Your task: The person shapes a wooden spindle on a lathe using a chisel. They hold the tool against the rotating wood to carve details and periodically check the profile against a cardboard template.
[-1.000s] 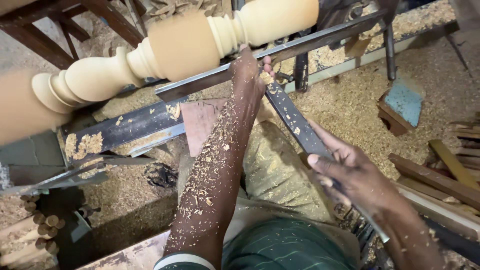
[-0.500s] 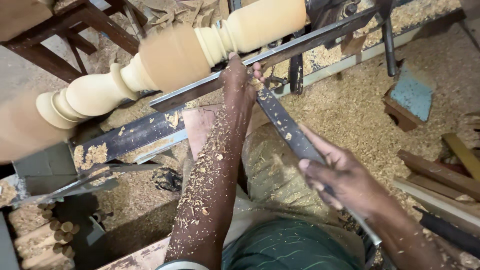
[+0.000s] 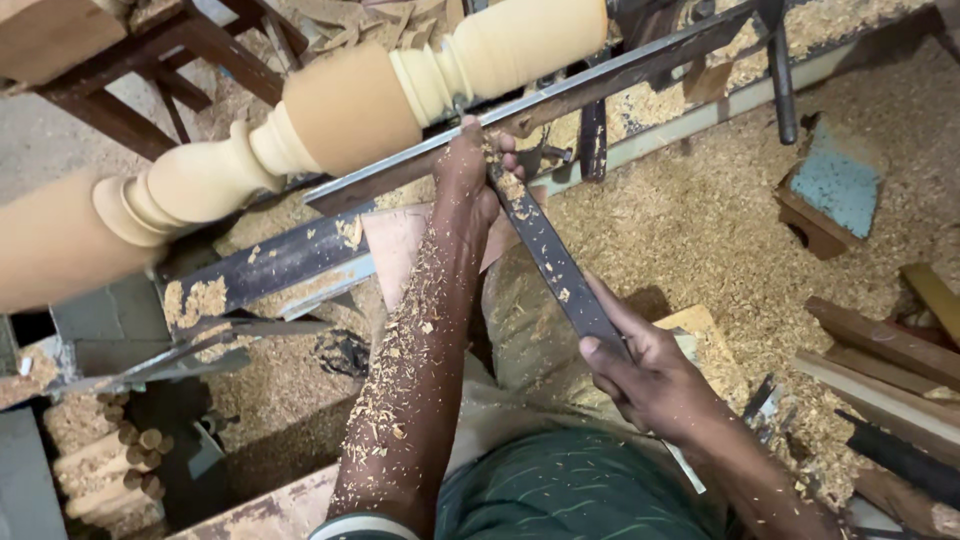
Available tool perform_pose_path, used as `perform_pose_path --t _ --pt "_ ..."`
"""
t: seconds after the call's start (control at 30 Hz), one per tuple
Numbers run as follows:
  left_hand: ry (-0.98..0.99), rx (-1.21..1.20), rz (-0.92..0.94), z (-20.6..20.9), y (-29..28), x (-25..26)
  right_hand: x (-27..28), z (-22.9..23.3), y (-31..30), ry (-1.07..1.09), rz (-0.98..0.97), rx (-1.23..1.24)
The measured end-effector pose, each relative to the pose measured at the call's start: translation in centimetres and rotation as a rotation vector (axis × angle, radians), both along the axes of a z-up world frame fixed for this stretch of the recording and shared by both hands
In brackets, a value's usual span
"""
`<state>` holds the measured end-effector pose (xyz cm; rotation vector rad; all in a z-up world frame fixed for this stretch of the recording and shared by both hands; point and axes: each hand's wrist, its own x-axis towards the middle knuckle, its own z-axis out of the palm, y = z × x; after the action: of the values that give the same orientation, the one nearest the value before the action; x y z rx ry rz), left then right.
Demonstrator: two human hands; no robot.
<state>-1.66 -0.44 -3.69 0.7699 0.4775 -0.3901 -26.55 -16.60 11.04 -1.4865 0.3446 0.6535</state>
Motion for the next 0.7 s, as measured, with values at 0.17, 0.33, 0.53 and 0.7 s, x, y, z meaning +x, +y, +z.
perform_pose_path --t 0.17,0.33,0.53,0.7 --pt "0.013 0.042 0.072 0.6 0.6 0.0 -0.7 0.9 1.4 0.086 0.005 -0.09" --pt "0.068 0.139 0.099 1.7 0.9 0.4 -1.1 1.9 3.0 -0.004 -0.004 0.041" --pt "0.105 0.147 0.122 2.9 0.5 0.2 -0.5 2.3 3.0 0.024 0.002 -0.003" --pt "0.116 0.115 0.136 3.6 0.3 0.1 0.1 2.0 2.6 0.123 0.013 -0.139"
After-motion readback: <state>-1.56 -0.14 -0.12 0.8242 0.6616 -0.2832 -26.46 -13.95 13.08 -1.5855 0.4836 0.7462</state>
